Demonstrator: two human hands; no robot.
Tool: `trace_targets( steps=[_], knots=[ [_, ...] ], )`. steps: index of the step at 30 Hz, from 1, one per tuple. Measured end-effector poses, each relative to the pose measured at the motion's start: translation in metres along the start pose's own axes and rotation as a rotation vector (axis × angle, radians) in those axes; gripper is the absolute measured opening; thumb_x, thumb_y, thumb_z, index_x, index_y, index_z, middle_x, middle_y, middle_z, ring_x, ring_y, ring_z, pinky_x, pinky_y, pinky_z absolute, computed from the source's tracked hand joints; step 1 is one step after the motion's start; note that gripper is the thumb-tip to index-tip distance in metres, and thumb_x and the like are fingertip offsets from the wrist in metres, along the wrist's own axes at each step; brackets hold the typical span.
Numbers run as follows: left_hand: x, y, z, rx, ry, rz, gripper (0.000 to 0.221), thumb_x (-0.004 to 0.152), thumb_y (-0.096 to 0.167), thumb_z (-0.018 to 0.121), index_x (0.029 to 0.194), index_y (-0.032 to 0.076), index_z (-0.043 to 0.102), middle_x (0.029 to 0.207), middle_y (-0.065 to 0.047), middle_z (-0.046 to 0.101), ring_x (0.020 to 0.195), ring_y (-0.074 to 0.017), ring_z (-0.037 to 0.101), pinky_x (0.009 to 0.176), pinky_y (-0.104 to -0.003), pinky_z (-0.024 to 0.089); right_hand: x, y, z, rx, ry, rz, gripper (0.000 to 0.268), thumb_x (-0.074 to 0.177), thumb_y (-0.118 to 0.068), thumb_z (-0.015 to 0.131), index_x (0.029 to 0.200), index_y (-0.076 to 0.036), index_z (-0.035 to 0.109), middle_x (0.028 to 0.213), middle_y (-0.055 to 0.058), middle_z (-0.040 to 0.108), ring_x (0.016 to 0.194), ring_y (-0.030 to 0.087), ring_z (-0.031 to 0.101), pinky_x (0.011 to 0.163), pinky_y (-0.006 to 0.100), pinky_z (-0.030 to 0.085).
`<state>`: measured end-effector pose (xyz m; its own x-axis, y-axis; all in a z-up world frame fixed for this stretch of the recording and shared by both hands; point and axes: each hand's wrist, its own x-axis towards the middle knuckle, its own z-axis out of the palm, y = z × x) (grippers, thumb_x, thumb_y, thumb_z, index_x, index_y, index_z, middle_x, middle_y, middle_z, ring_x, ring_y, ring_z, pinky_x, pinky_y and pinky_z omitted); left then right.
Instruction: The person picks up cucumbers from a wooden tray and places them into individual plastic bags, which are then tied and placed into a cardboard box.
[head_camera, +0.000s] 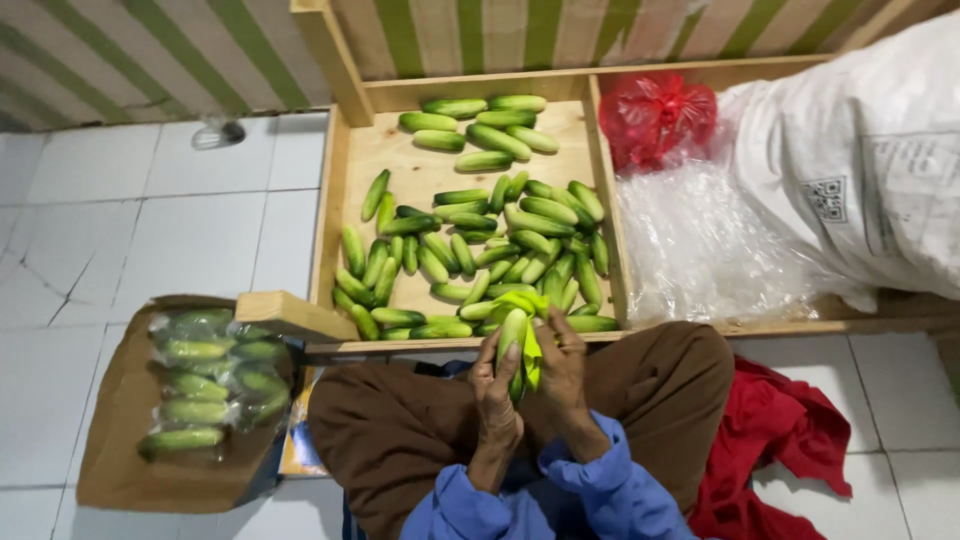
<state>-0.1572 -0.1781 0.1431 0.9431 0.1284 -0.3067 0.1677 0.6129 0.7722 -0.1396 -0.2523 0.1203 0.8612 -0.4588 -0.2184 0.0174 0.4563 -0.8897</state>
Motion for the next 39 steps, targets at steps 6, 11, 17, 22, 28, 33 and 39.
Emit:
trace_targets(
  steps=[6, 11, 17, 22, 28, 33, 39],
  knots=[
    [0.006, -0.001, 0.002, 0.427, -0.002, 0.23, 0.044, 0.092, 0.033, 0.065, 0.119, 0.0, 0.07, 0.153, -0.007, 0.043, 0.133, -0.0212, 0.054, 0.102, -0.036, 0.048, -0.023, -0.013, -0.003, -0.06, -0.137, 0.242, 0.007, 0.094, -0.017, 0.066, 0.089, -0.014, 0.063, 0.085, -0.003, 0.061, 0.074, 0.008, 0.054, 0.065, 0.027, 0.046],
    [0.016, 0.01, 0.008, 0.694, -0.009, 0.514, 0.038, 0.101, 0.033, 0.051, 0.112, 0.0, 0.067, 0.136, -0.011, 0.054, 0.129, -0.0266, 0.048, 0.111, -0.039, 0.036, -0.023, -0.003, -0.019, -0.13, -0.317, 0.387, 0.016, 0.092, -0.022, 0.065, 0.079, -0.015, 0.06, 0.079, -0.004, 0.056, 0.071, 0.007, 0.048, 0.061, 0.028, 0.042],
    [0.035, 0.002, -0.003, 0.71, 0.032, 0.262, 0.037, 0.103, 0.039, 0.044, 0.103, 0.008, 0.063, 0.085, -0.007, 0.078, 0.087, -0.0232, 0.059, 0.08, -0.035, 0.047, -0.004, 0.023, -0.042, -0.446, -0.54, 0.142, 0.023, 0.094, -0.025, 0.05, 0.073, -0.017, 0.053, 0.073, -0.005, 0.051, 0.068, 0.008, 0.041, 0.06, 0.03, 0.034],
    [0.069, -0.03, -0.033, 0.355, 0.06, 0.146, 0.03, 0.104, 0.036, 0.05, 0.102, 0.006, 0.053, 0.073, -0.016, 0.068, 0.067, -0.0214, 0.067, 0.066, -0.031, 0.051, -0.007, 0.02, -0.039, -0.657, -0.609, -0.062, 0.029, 0.105, -0.029, 0.049, 0.081, -0.014, 0.054, 0.079, -0.002, 0.054, 0.074, 0.012, 0.047, 0.068, 0.033, 0.038],
    [0.079, -0.018, -0.039, 0.183, 0.096, 0.161, 0.034, 0.105, 0.038, 0.053, 0.114, 0.006, 0.052, 0.078, -0.009, 0.063, 0.079, -0.02, 0.067, 0.079, -0.032, 0.049, 0.006, 0.007, -0.032, -0.881, -0.481, -0.599, 0.027, 0.093, -0.02, 0.069, 0.118, -0.01, 0.066, 0.092, 0.013, 0.067, 0.08, 0.036, 0.072, 0.064, 0.04, 0.06],
    [0.096, -0.025, -0.054, 0.313, 0.115, 0.128, 0.047, 0.104, 0.038, 0.06, 0.125, -0.002, 0.05, 0.088, -0.014, 0.069, 0.08, -0.0198, 0.065, 0.073, -0.034, 0.049, 0.034, 0.041, -0.053, -1.104, -0.537, -0.634, 0.044, 0.083, -0.006, 0.069, 0.125, -0.011, 0.055, 0.103, 0.014, 0.061, 0.09, 0.042, 0.07, 0.067, 0.052, 0.061],
    [0.097, -0.041, -0.045, 0.365, 0.101, 0.066, 0.039, 0.101, 0.037, 0.064, 0.115, 0.002, 0.055, 0.084, -0.01, 0.07, 0.072, -0.0124, 0.058, 0.067, -0.027, 0.042, 0.041, 0.038, -0.061, -1.185, -0.584, -0.772, 0.022, 0.088, -0.007, 0.068, 0.11, -0.009, 0.067, 0.12, 0.013, 0.067, 0.115, 0.037, 0.066, 0.098, 0.045, 0.056]
  ],
)
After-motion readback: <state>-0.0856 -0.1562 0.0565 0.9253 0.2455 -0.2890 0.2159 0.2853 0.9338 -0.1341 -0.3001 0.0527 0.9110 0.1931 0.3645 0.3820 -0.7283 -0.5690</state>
